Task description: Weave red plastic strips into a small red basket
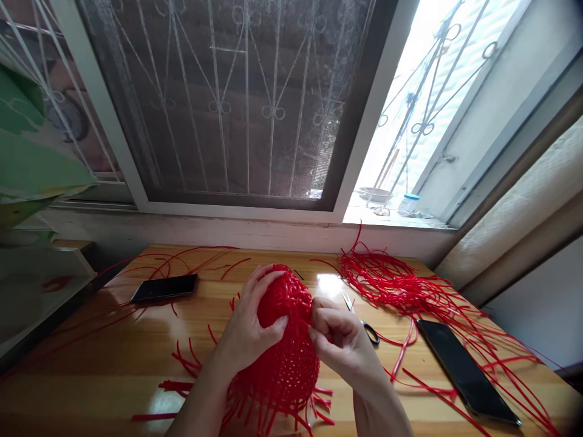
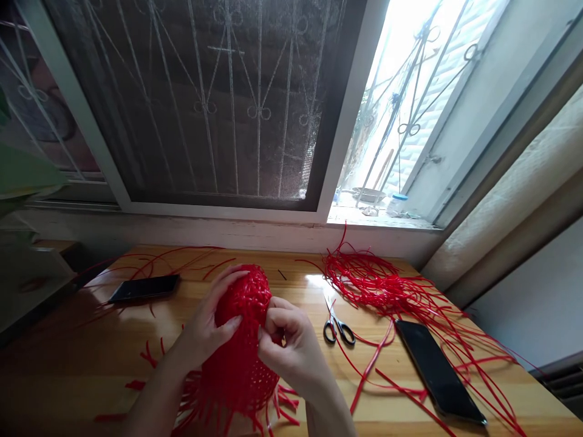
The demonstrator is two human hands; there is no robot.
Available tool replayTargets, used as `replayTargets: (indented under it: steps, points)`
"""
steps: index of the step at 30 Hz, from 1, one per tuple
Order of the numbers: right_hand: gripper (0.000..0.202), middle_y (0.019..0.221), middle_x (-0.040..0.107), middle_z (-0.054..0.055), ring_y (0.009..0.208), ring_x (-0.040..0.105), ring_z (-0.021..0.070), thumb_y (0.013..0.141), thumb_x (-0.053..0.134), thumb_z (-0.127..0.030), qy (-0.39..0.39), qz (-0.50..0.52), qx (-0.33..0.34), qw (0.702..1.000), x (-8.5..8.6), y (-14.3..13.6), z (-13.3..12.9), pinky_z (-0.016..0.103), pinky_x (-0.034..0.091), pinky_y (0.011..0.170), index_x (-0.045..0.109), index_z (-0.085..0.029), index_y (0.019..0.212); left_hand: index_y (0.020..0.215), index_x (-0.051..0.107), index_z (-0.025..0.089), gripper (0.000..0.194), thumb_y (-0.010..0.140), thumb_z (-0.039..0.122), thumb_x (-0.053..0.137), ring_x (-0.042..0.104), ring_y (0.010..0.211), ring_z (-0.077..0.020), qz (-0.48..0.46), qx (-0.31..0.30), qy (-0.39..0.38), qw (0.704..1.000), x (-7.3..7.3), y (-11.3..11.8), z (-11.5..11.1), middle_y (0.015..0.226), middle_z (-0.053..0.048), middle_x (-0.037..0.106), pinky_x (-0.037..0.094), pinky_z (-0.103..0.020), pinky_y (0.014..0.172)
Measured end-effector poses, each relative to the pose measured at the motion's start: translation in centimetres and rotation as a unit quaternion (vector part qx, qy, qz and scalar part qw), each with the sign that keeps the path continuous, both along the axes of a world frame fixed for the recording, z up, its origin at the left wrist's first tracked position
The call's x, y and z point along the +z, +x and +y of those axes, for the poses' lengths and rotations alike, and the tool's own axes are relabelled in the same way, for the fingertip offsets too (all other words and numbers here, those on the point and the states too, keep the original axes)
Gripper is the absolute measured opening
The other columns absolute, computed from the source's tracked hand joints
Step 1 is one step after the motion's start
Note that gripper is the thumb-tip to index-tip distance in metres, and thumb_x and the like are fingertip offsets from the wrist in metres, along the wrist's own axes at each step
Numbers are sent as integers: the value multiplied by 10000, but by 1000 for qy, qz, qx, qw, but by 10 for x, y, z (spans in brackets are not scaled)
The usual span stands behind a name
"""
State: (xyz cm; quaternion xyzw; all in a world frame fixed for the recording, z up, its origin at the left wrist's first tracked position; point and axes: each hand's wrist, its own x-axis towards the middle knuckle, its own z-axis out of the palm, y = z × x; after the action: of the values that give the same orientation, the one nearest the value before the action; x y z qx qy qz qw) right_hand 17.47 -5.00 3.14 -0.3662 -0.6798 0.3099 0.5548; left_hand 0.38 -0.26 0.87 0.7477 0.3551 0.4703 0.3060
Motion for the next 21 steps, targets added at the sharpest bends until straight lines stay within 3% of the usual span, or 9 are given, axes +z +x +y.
replayTargets:
  steps: [9,17,21]
  points:
    - [264,570,365,-15,533,362,91,709,458,-51,120,-91,-119,981,11,-14,-17,187,283,450,268,-187,586,1309,531,250,616,701,177,593,353,1409,-307,-3,21,4,1000,0,7,-3,1455,-98,452,267,-526,1181]
    - [271,576,367,-13,521,369,88,734,446,-77,79,-89,-108,987,4,-11,-14,185,291,434,262,-193,574,1305,536,249,605,707,178,597,356,1410,-309,-5,32,4,999,-1,8,-4,1454,-102,452,283,-529,1174]
    - [263,554,360,-17,517,364,89,703,451,-59,118,-112,-143,976,5,-17,-15,187,281,438,265,-189,569,1298,544,251,613,693,170,605,357,1412,-324,-3,39,2,999,0,9,-5,1456,-103,456,283,-546,1170]
